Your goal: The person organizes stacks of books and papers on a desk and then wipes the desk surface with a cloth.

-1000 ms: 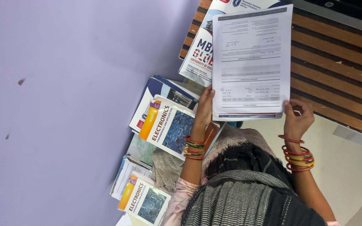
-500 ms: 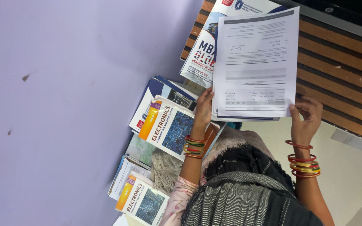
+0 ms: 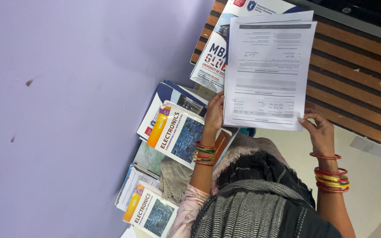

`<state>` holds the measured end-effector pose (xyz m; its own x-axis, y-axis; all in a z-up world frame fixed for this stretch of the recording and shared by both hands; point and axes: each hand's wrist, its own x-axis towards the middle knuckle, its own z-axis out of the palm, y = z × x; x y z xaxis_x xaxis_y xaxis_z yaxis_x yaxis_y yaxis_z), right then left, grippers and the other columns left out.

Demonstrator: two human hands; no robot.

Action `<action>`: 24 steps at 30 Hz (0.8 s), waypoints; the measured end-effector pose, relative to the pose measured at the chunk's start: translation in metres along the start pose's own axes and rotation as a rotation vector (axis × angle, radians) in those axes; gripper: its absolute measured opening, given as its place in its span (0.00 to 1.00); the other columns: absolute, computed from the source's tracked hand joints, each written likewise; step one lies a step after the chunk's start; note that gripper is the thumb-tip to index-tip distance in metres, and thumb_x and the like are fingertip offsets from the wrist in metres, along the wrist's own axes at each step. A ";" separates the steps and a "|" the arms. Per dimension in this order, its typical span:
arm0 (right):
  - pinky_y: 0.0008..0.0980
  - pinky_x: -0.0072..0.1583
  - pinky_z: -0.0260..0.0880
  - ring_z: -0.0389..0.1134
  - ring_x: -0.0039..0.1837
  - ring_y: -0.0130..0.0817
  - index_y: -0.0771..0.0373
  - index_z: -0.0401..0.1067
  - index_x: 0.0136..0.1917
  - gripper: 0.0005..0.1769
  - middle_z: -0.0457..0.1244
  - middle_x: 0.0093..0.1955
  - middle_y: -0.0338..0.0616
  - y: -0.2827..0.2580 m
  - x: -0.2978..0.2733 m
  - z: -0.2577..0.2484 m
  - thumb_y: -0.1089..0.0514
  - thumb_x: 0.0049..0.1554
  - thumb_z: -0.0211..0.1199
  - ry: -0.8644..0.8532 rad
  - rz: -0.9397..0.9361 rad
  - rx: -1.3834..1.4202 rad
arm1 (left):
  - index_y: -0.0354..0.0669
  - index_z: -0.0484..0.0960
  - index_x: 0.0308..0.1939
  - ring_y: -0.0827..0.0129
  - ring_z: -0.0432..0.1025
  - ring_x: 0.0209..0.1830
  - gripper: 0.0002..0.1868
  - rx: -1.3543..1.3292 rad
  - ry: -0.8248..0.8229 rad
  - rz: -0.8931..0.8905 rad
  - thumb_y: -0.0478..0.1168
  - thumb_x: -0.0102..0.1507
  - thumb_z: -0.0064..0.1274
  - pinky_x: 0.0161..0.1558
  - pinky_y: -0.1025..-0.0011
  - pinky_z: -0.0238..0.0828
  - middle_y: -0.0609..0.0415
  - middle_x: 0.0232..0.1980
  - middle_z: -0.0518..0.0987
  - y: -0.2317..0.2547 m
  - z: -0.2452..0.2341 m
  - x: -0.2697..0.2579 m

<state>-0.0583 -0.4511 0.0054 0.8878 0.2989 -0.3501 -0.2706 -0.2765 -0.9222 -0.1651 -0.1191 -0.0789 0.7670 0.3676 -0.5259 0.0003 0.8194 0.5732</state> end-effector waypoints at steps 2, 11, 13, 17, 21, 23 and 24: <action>0.35 0.70 0.68 0.68 0.68 0.38 0.68 0.74 0.53 0.07 0.67 0.66 0.51 0.001 0.003 0.000 0.65 0.61 0.65 -0.012 0.016 -0.007 | 0.26 0.74 0.64 0.68 0.79 0.48 0.20 0.026 0.014 -0.008 0.38 0.72 0.46 0.51 0.73 0.78 0.44 0.52 0.81 0.008 0.009 -0.002; 0.30 0.61 0.68 0.69 0.60 0.33 0.70 0.66 0.69 0.22 0.68 0.60 0.48 -0.009 0.040 0.025 0.66 0.62 0.60 -0.007 0.073 0.179 | 0.28 0.65 0.71 0.63 0.74 0.56 0.28 0.558 -0.028 0.183 0.27 0.66 0.48 0.57 0.68 0.71 0.42 0.57 0.79 0.012 0.054 0.006; 0.28 0.59 0.69 0.70 0.56 0.29 0.69 0.69 0.66 0.19 0.69 0.57 0.46 -0.005 0.034 0.018 0.69 0.62 0.60 0.028 0.027 0.251 | 0.28 0.66 0.70 0.66 0.73 0.61 0.27 0.662 -0.036 0.270 0.27 0.66 0.48 0.62 0.69 0.68 0.45 0.61 0.78 0.010 0.063 0.000; 0.26 0.60 0.68 0.69 0.56 0.26 0.72 0.70 0.62 0.12 0.69 0.56 0.46 -0.002 0.033 0.004 0.73 0.65 0.62 0.100 -0.170 0.299 | 0.30 0.72 0.64 0.68 0.73 0.58 0.19 0.419 -0.167 0.321 0.29 0.68 0.49 0.61 0.70 0.69 0.48 0.58 0.80 0.006 0.088 -0.009; 0.26 0.64 0.69 0.70 0.60 0.26 0.69 0.70 0.62 0.12 0.69 0.59 0.45 -0.019 0.027 -0.016 0.74 0.65 0.61 0.202 -0.319 0.325 | 0.32 0.76 0.59 0.73 0.73 0.55 0.11 0.449 -0.283 0.355 0.32 0.73 0.48 0.59 0.73 0.69 0.51 0.55 0.81 0.007 0.119 -0.014; 0.26 0.65 0.68 0.69 0.61 0.26 0.69 0.70 0.62 0.12 0.69 0.59 0.44 -0.029 0.028 -0.028 0.74 0.66 0.62 0.243 -0.388 0.315 | 0.32 0.77 0.59 0.73 0.72 0.55 0.11 0.490 -0.313 0.402 0.32 0.73 0.48 0.59 0.74 0.69 0.52 0.54 0.81 0.005 0.141 -0.009; 0.26 0.64 0.68 0.69 0.61 0.26 0.68 0.70 0.62 0.12 0.69 0.59 0.43 -0.033 0.028 -0.035 0.73 0.66 0.62 0.268 -0.404 0.354 | 0.32 0.77 0.58 0.74 0.71 0.55 0.11 0.525 -0.327 0.453 0.32 0.73 0.49 0.60 0.74 0.68 0.52 0.54 0.80 0.003 0.151 -0.007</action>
<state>-0.0114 -0.4657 0.0317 0.9967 0.0635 0.0507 0.0410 0.1457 -0.9885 -0.0734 -0.1859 0.0214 0.9158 0.4017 -0.0026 -0.1174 0.2737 0.9546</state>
